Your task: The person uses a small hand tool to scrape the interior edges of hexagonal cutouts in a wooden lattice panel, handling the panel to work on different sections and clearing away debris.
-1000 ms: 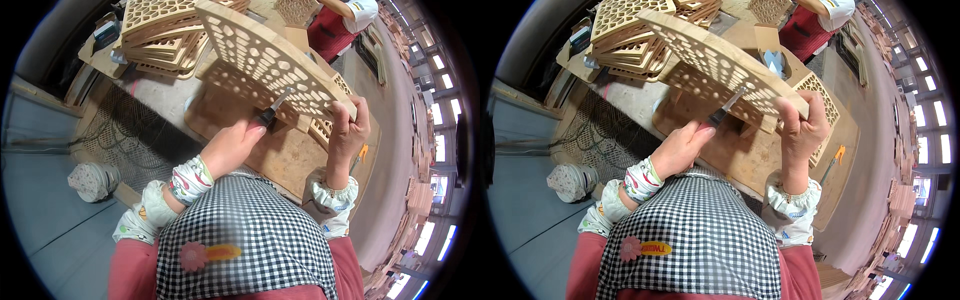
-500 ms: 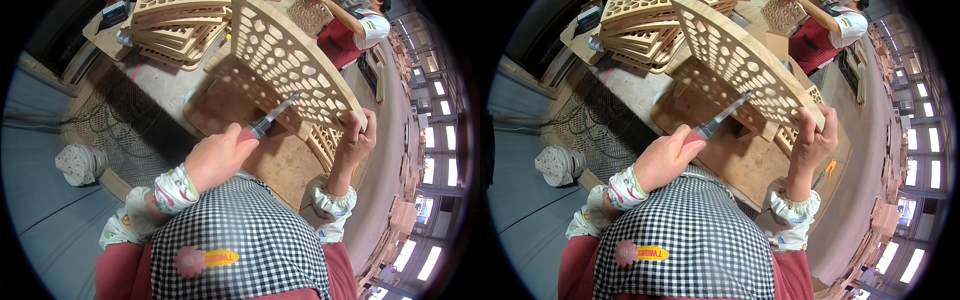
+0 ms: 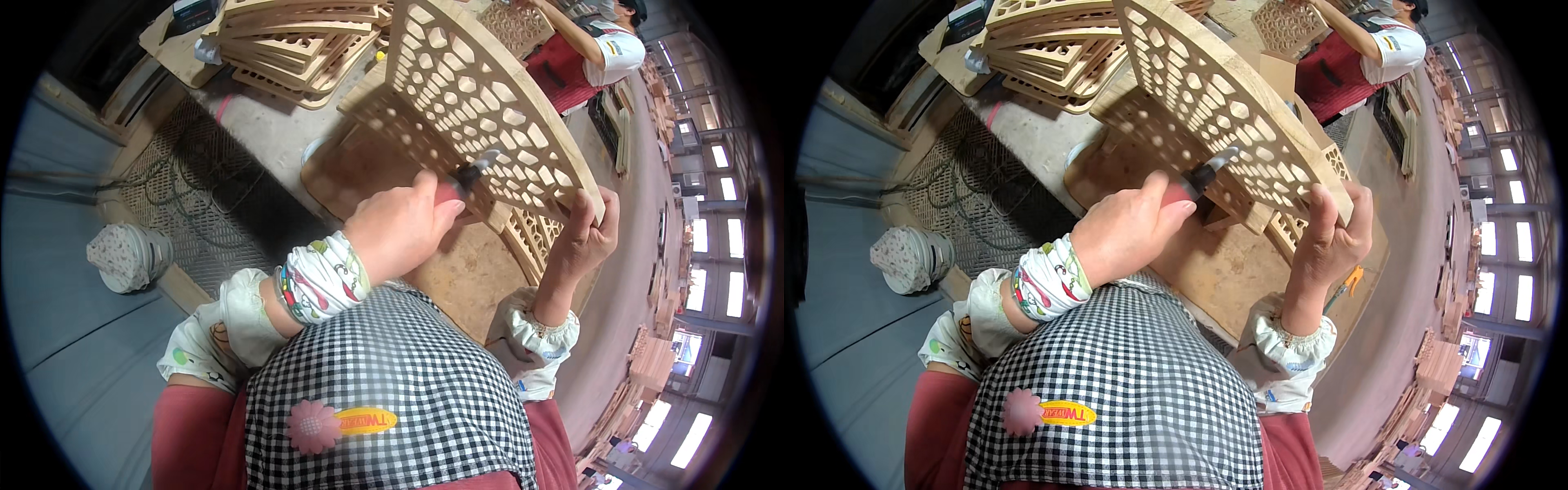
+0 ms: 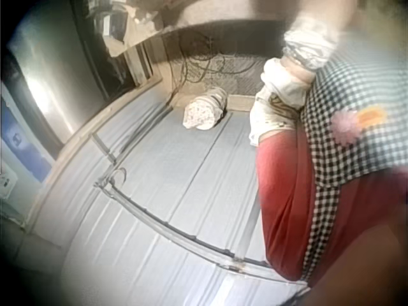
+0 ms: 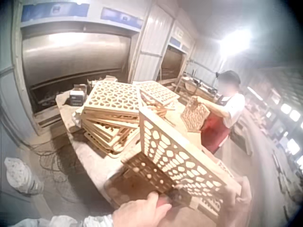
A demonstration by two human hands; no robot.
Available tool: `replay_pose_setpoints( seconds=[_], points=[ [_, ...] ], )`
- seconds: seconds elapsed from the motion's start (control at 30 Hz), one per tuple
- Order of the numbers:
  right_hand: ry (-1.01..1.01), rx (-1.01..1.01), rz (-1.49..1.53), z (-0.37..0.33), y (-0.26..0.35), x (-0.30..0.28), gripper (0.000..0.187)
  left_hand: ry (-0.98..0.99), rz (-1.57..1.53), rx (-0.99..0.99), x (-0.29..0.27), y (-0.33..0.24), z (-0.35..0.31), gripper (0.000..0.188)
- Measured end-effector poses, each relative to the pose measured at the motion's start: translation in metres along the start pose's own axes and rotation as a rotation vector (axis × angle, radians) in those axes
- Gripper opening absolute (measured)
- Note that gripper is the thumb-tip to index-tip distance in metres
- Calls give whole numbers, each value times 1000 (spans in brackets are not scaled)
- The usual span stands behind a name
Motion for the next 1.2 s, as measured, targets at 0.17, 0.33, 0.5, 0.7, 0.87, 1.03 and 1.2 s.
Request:
replay_pose_setpoints(
  seconds=[0.17,0.33,0.5,0.7,0.87,1.03,1.2],
  points=[
    [-3,-8,-4,1,-4,-1,25,48,-115,-69,2,9,-6,42],
    [-1,45,88,1,-11,3,30,69,-263,-57,6,14,9,45],
    [-1,48,23,12,-18,0,33,124,-318,-108,3,33,-18,41],
    [-20,-27,122,6,-23,0,47,244,-381,-228,4,36,-53,35],
    [-53,-56,33,-3,-22,1,48,246,-343,-155,8,12,-43,34],
    [-59,-45,98,-12,-7,5,43,128,-241,16,13,-13,-29,38],
    [-56,-40,183,-14,3,11,39,74,-65,128,22,-38,-23,40]
  ],
)
Point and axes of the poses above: each hand's wrist, its own z-axis towards the middle knuckle, its own x-axis out of the palm, y = z × x, the point moved 10 cm from there along z, towards the middle knuckle, and after that the axes turned 12 degrees about -z, right-handed, at the moved point
